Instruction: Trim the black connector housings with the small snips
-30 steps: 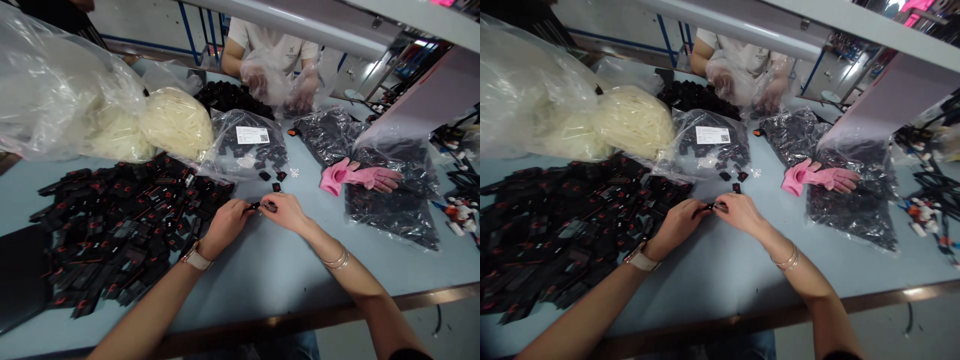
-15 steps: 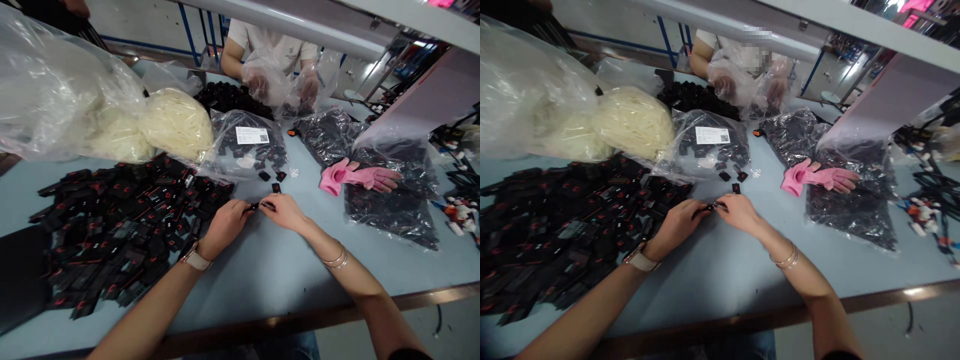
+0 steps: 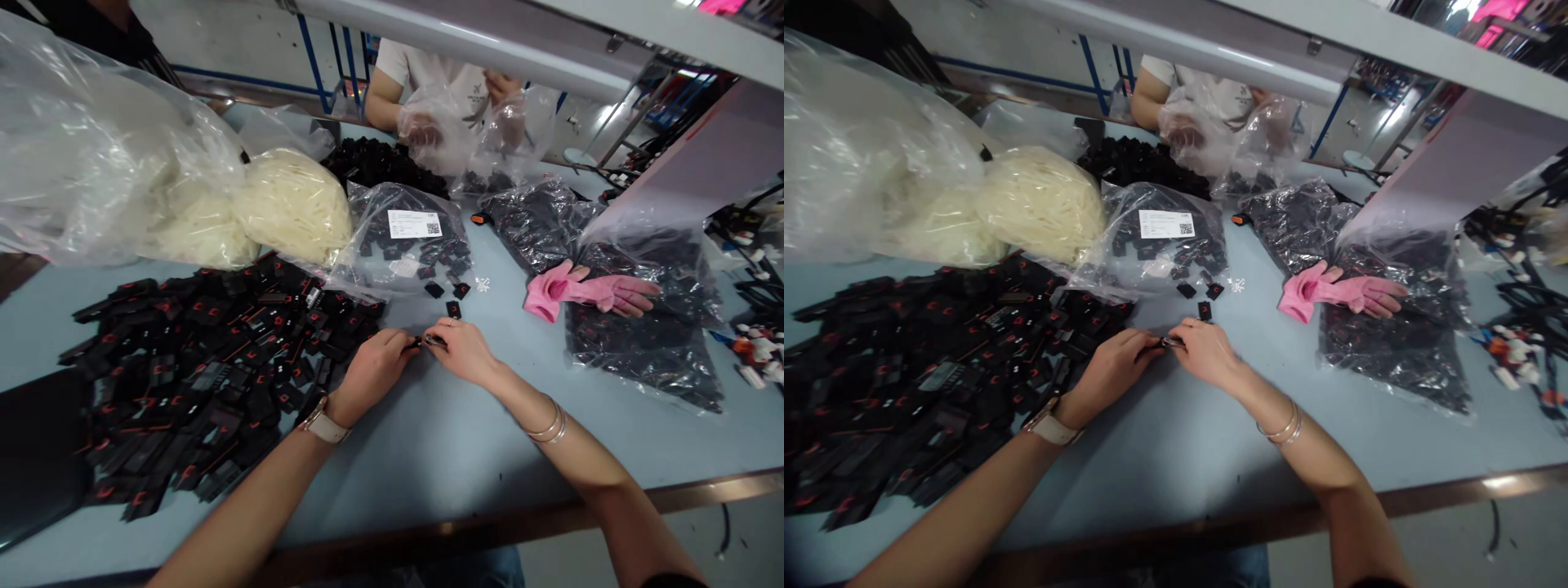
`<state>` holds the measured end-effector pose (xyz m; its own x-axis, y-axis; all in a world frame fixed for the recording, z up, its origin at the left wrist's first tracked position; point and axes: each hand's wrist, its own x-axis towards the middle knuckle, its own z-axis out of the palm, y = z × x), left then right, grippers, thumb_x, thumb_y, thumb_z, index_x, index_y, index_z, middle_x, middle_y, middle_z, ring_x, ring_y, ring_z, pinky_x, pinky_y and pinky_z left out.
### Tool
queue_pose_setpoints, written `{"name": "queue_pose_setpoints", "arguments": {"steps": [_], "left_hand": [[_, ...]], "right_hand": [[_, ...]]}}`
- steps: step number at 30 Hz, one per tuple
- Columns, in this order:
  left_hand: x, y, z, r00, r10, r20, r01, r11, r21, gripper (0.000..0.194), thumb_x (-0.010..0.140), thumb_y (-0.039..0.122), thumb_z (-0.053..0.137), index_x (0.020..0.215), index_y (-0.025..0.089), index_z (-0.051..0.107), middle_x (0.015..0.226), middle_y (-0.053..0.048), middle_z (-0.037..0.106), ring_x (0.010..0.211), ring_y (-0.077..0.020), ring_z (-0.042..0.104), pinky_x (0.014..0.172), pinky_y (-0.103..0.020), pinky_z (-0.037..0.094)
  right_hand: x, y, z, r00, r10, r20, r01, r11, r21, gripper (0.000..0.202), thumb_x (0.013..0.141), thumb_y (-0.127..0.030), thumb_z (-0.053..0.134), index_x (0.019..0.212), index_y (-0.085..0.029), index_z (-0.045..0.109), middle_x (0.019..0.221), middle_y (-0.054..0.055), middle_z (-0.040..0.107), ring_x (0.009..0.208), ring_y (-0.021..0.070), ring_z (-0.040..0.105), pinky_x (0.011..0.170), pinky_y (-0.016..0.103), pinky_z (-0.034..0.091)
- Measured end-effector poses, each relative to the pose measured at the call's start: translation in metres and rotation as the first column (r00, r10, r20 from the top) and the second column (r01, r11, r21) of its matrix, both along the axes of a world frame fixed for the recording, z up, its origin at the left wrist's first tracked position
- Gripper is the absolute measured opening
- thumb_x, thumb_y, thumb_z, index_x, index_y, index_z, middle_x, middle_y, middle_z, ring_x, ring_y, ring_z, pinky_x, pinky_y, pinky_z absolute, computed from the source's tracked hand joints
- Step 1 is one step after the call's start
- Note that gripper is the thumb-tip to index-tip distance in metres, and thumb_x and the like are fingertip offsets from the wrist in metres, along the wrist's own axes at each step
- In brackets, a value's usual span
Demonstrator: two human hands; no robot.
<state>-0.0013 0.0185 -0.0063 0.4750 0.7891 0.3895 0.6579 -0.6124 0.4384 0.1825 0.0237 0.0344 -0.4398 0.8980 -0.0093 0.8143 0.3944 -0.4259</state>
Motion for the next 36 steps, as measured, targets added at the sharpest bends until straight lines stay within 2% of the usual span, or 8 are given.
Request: {"name": "queue_pose_setpoints", "arguments": {"steps": [8, 12, 17, 22, 28, 30, 32, 36], "left_hand": [[0.000, 0.000, 0.000, 1.000, -0.011, -0.024, 0.010, 1.000, -0.017, 0.006, 0.085, 0.018, 0.056, 0.080, 0.015, 0.058, 0.083, -0.007, 0.065, 0.076, -0.0184, 0.061, 0.070, -0.029, 0.051], [0.000, 0.000, 0.001, 1.000, 0.005, -0.027, -0.006, 0.999, -0.049, 0.008, 0.086, 0.020, 0.055, 0.080, 0.016, 0.057, 0.082, -0.006, 0.064, 0.076, -0.0174, 0.060, 0.070, -0.028, 0.049], [0.000, 0.001, 0.000, 0.999, 0.040, -0.020, -0.041, 0.996, -0.075, 0.008, 0.086, 0.021, 0.056, 0.080, 0.016, 0.058, 0.079, -0.005, 0.063, 0.074, -0.0170, 0.060, 0.067, -0.027, 0.048], [0.000, 0.001, -0.002, 0.999, 0.043, -0.026, -0.045, 0.998, -0.054, 0.011, 0.087, 0.019, 0.053, 0.077, 0.016, 0.057, 0.077, -0.005, 0.063, 0.071, -0.0163, 0.059, 0.065, -0.027, 0.046], [0.000, 0.002, 0.000, 0.997, 0.056, -0.055, -0.058, 0.998, -0.031, 0.014, 0.087, 0.020, 0.052, 0.074, 0.017, 0.056, 0.074, -0.004, 0.062, 0.068, -0.0154, 0.058, 0.062, -0.025, 0.044], [-0.001, 0.002, 0.000, 0.997, 0.055, -0.048, -0.057, 0.998, -0.025, 0.015, 0.088, 0.021, 0.051, 0.075, 0.017, 0.056, 0.074, -0.004, 0.062, 0.068, -0.0152, 0.058, 0.062, -0.025, 0.045], [-0.001, 0.002, 0.000, 0.998, 0.051, -0.029, -0.051, 0.999, -0.019, 0.015, 0.088, 0.022, 0.051, 0.075, 0.017, 0.056, 0.073, -0.004, 0.061, 0.067, -0.0155, 0.058, 0.062, -0.026, 0.045], [-0.002, 0.002, 0.001, 0.999, 0.037, -0.020, -0.038, 0.999, -0.015, 0.015, 0.088, 0.024, 0.051, 0.076, 0.017, 0.056, 0.072, -0.004, 0.060, 0.065, -0.0157, 0.057, 0.060, -0.026, 0.045]], "right_hand": [[-0.006, -0.005, 0.010, 0.992, -0.009, 0.126, 0.012, 1.000, -0.019, 0.019, 0.085, -0.019, 0.051, 0.096, -0.017, 0.066, 0.093, 0.006, 0.065, 0.077, 0.0160, 0.060, 0.066, 0.027, 0.040], [-0.004, -0.002, 0.006, 0.996, -0.028, 0.081, 0.030, 0.999, -0.012, 0.018, 0.087, -0.022, 0.052, 0.097, -0.018, 0.066, 0.094, 0.006, 0.065, 0.080, 0.0152, 0.061, 0.069, 0.026, 0.041], [0.006, 0.001, -0.002, 0.998, 0.067, 0.013, -0.067, 0.997, 0.047, 0.023, 0.085, -0.017, 0.053, 0.103, -0.021, 0.066, 0.099, 0.003, 0.066, 0.084, 0.0135, 0.060, 0.071, 0.024, 0.041], [0.003, -0.004, 0.002, 0.980, 0.137, 0.141, -0.148, 0.987, 0.069, 0.025, 0.088, -0.025, 0.050, 0.108, -0.024, 0.065, 0.102, 0.003, 0.065, 0.079, 0.0134, 0.060, 0.065, 0.025, 0.040], [-0.005, -0.007, 0.013, 0.960, 0.122, 0.250, -0.130, 0.991, 0.017, 0.028, 0.089, -0.026, 0.047, 0.111, -0.022, 0.063, 0.101, 0.007, 0.064, 0.075, 0.0153, 0.061, 0.063, 0.027, 0.042], [-0.003, -0.005, 0.011, 0.986, 0.106, 0.129, -0.107, 0.994, 0.002, 0.026, 0.088, -0.023, 0.048, 0.108, -0.021, 0.064, 0.100, 0.007, 0.063, 0.079, 0.0154, 0.061, 0.067, 0.026, 0.043], [-0.001, -0.002, 0.008, 0.993, 0.036, -0.117, -0.036, 0.999, 0.000, 0.023, 0.088, -0.022, 0.047, 0.102, -0.019, 0.066, 0.095, 0.006, 0.064, 0.082, 0.0144, 0.060, 0.072, 0.026, 0.045], [0.004, 0.001, 0.002, 0.773, -0.206, -0.600, 0.219, 0.974, -0.052, 0.036, 0.094, -0.036, 0.033, 0.094, -0.019, 0.065, 0.089, 0.005, 0.064, 0.078, 0.0123, 0.058, 0.073, 0.026, 0.047]]}}
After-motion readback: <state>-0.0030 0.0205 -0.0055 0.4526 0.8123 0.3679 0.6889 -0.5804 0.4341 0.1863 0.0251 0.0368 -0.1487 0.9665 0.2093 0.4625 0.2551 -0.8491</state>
